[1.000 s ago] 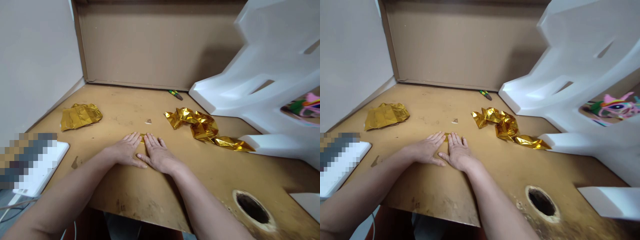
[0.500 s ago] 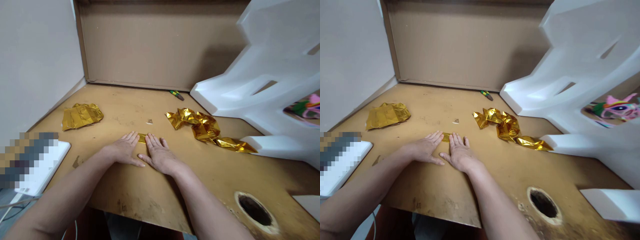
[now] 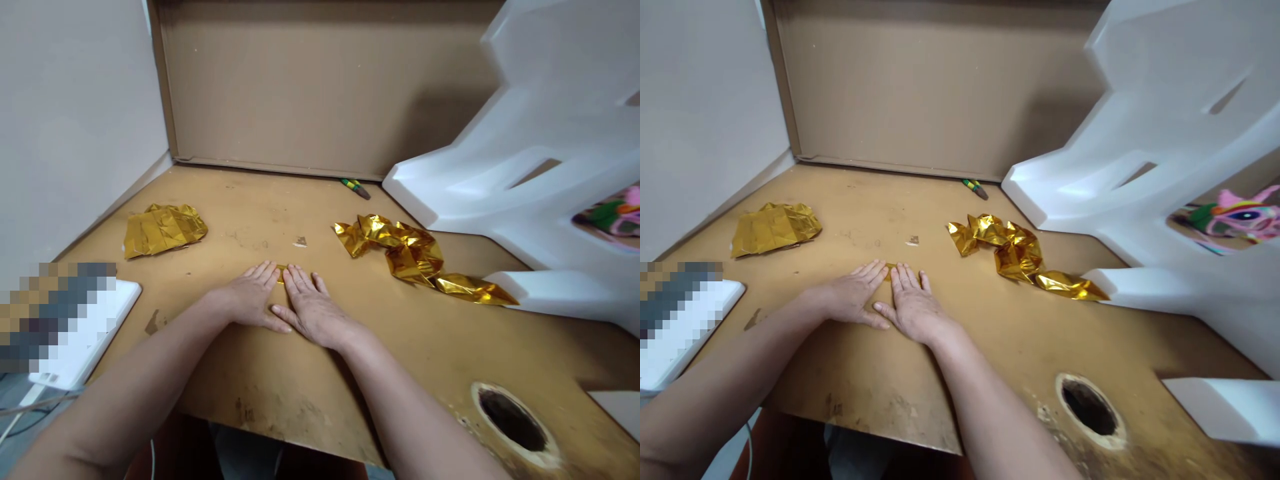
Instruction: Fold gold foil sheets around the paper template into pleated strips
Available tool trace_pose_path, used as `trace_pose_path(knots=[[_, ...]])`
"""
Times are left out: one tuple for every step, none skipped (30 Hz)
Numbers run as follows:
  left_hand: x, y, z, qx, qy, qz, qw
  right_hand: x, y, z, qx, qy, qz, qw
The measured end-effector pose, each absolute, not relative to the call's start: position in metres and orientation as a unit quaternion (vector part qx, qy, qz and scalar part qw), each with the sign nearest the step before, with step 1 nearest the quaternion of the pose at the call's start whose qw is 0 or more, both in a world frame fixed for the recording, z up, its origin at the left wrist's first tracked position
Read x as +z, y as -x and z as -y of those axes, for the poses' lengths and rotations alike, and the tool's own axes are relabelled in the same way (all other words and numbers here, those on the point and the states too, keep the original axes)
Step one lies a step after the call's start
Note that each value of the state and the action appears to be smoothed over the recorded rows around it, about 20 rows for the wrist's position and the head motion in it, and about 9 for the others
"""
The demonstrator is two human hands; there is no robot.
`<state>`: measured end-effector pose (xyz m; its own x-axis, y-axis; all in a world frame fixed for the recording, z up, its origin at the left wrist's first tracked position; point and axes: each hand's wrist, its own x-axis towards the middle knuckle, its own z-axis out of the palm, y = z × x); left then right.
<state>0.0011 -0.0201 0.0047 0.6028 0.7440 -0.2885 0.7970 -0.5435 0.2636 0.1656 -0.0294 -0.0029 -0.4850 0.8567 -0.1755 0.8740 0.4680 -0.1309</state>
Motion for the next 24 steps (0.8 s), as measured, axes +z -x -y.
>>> trace_pose_path(knots=[[0.005, -0.001, 0.02, -0.069, -0.876, -0.441, 0.184, -0.001, -0.167, 0.029, -0.102, -0.511, -0.852, 0.046], [0.005, -0.001, 0.019, -0.064, -0.876, -0.442, 0.18, -0.001, -0.17, 0.029, -0.101, -0.515, -0.85, 0.047], [0.005, 0.0, 0.018, -0.057, -0.877, -0.444, 0.174, 0.0, -0.172, 0.029, -0.099, -0.519, -0.848, 0.046], [0.005, 0.001, 0.017, -0.048, -0.878, -0.446, 0.167, -0.001, -0.175, 0.028, -0.096, -0.521, -0.847, 0.044], [0.004, 0.003, 0.015, -0.042, -0.878, -0.449, 0.159, -0.002, -0.178, 0.027, -0.092, -0.522, -0.847, 0.041], [0.003, 0.004, 0.012, -0.036, -0.879, -0.452, 0.149, -0.003, -0.18, 0.026, -0.089, -0.522, -0.847, 0.039], [0.002, 0.006, 0.01, -0.031, -0.878, -0.456, 0.14, -0.004, -0.182, 0.025, -0.086, -0.522, -0.848, 0.037], [0.002, 0.008, 0.007, -0.027, -0.878, -0.46, 0.131, -0.006, -0.183, 0.024, -0.084, -0.521, -0.849, 0.036], [0.001, 0.009, 0.004, -0.02, -0.877, -0.464, 0.121, -0.006, -0.184, 0.023, -0.082, -0.52, -0.85, 0.035], [0.0, 0.011, 0.002, -0.014, -0.877, -0.467, 0.114, -0.007, -0.183, 0.023, -0.078, -0.52, -0.85, 0.034], [0.0, 0.012, -0.001, -0.007, -0.877, -0.468, 0.109, -0.007, -0.183, 0.022, -0.073, -0.522, -0.849, 0.034], [-0.001, 0.013, -0.003, 0.001, -0.877, -0.468, 0.105, -0.006, -0.182, 0.021, -0.067, -0.526, -0.847, 0.034], [-0.002, 0.014, -0.004, 0.008, -0.878, -0.467, 0.103, -0.005, -0.181, 0.021, -0.06, -0.53, -0.845, 0.033], [-0.003, 0.015, -0.006, 0.015, -0.879, -0.466, 0.101, -0.004, -0.18, 0.02, -0.053, -0.534, -0.843, 0.032], [-0.004, 0.015, -0.006, 0.023, -0.879, -0.466, 0.101, -0.002, -0.179, 0.02, -0.046, -0.538, -0.841, 0.028], [-0.004, 0.015, -0.007, 0.029, -0.879, -0.466, 0.101, -0.001, -0.178, 0.019, -0.039, -0.541, -0.84, 0.023], [-0.005, 0.016, -0.007, 0.035, -0.878, -0.466, 0.102, 0.001, -0.178, 0.019, -0.034, -0.544, -0.838, 0.016], [-0.005, 0.016, -0.007, 0.04, -0.877, -0.468, 0.103, 0.003, -0.178, 0.019, -0.031, -0.546, -0.837, 0.011], [-0.005, 0.016, -0.007, 0.043, -0.876, -0.47, 0.103, 0.005, -0.179, 0.019, -0.029, -0.549, -0.835, 0.008], [-0.005, 0.016, -0.007, 0.046, -0.874, -0.472, 0.104, 0.006, -0.179, 0.018, -0.029, -0.551, -0.834, 0.006], [-0.004, 0.015, -0.006, 0.047, -0.874, -0.473, 0.103, 0.008, -0.179, 0.019, -0.029, -0.553, -0.833, 0.005], [-0.003, 0.015, -0.006, 0.047, -0.874, -0.473, 0.103, 0.009, -0.18, 0.019, -0.029, -0.554, -0.832, 0.004], [-0.003, 0.015, -0.006, 0.048, -0.875, -0.471, 0.103, 0.01, -0.18, 0.019, -0.029, -0.556, -0.831, 0.001], [-0.002, 0.015, -0.006, 0.049, -0.875, -0.47, 0.104, 0.011, -0.18, 0.019, -0.03, -0.557, -0.83, -0.001]])
